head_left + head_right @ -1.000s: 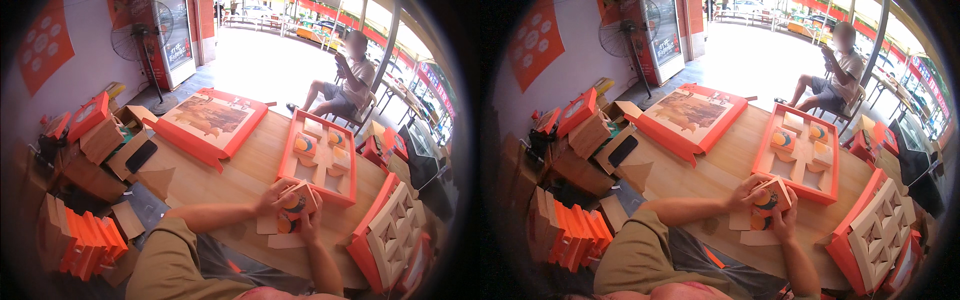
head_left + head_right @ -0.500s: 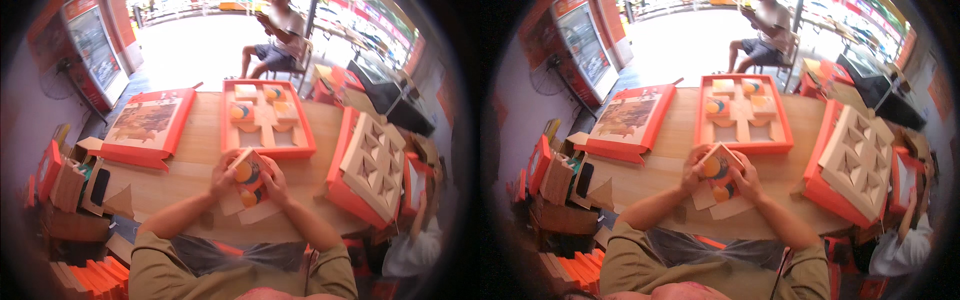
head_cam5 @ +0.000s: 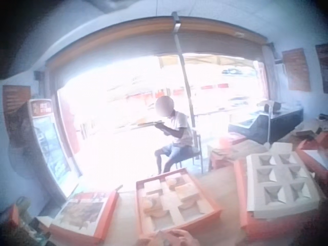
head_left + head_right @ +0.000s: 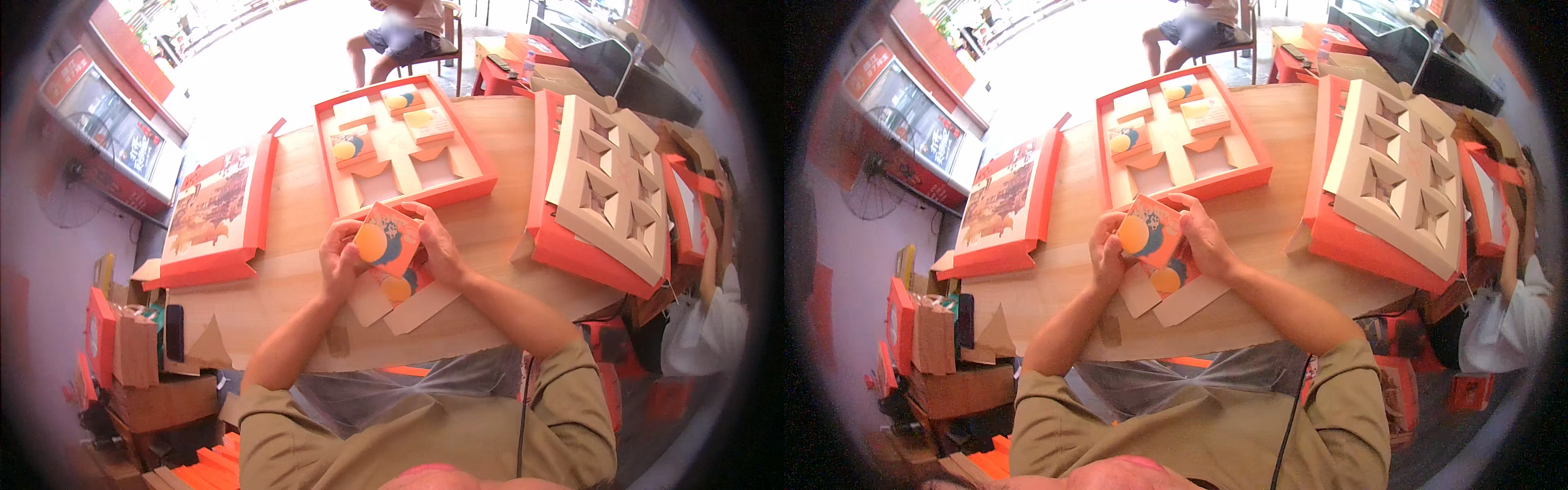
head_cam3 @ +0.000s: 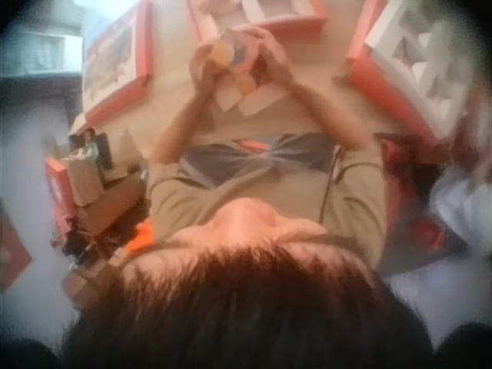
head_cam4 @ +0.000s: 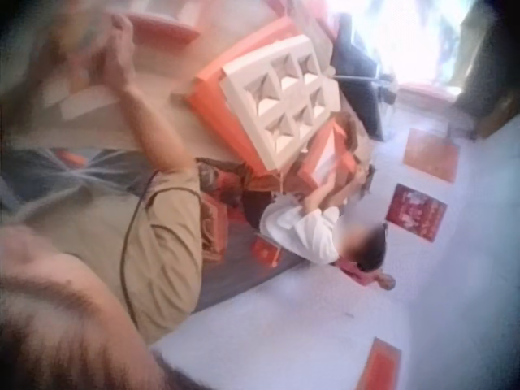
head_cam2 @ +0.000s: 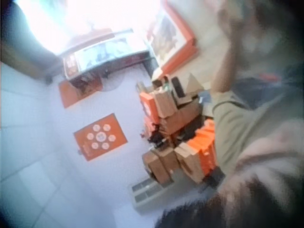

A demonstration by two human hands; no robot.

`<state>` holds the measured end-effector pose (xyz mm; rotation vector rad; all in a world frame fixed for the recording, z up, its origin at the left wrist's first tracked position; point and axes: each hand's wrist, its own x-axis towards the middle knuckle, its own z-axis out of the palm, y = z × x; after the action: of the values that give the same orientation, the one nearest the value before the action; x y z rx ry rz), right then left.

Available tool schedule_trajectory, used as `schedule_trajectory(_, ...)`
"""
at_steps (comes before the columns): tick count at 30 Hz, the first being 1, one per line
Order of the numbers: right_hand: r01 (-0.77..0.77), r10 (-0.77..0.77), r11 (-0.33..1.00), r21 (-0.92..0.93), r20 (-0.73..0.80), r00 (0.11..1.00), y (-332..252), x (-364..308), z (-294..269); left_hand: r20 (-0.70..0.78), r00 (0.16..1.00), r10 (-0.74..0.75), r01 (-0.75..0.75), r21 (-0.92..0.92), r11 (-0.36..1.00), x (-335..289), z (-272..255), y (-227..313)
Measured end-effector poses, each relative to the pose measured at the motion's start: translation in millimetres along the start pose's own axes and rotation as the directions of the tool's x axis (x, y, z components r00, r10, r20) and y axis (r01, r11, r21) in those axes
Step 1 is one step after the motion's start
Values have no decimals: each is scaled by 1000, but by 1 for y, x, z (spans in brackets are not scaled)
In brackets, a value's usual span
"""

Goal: The person assembles cardboard gift boxes by folding pre-cut pieces, placing cardboard divider inserts into the boxes, and stacking the completed boxes and components on a table.

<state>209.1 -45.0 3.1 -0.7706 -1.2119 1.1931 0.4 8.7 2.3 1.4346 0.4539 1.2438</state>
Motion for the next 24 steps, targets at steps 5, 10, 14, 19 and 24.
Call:
schedule_trajectory(5,8,7,960,280,-53,999,3,4,0,208,978,-27,20,36,999,-1,4,5)
schedule_trajectory(10,-7,7,989,146,0,1000,6,3,-4,-3,1000,-6,6,-80,997,-3,22,22)
schedule_trajectory(14,-3,0,997,82,30,1000,-10,1,1,230,765,602,-574,668,473,5,-6,29)
schedule_trajectory(19,-35,21,991,128,108,994,-1,-1,-4,413,626,661,-594,802,61,4,-32,27)
schedule_trajectory(24,40,-21,995,-96,194,981,-12,-3,-1,430,659,617,-599,796,84,1,-33,14)
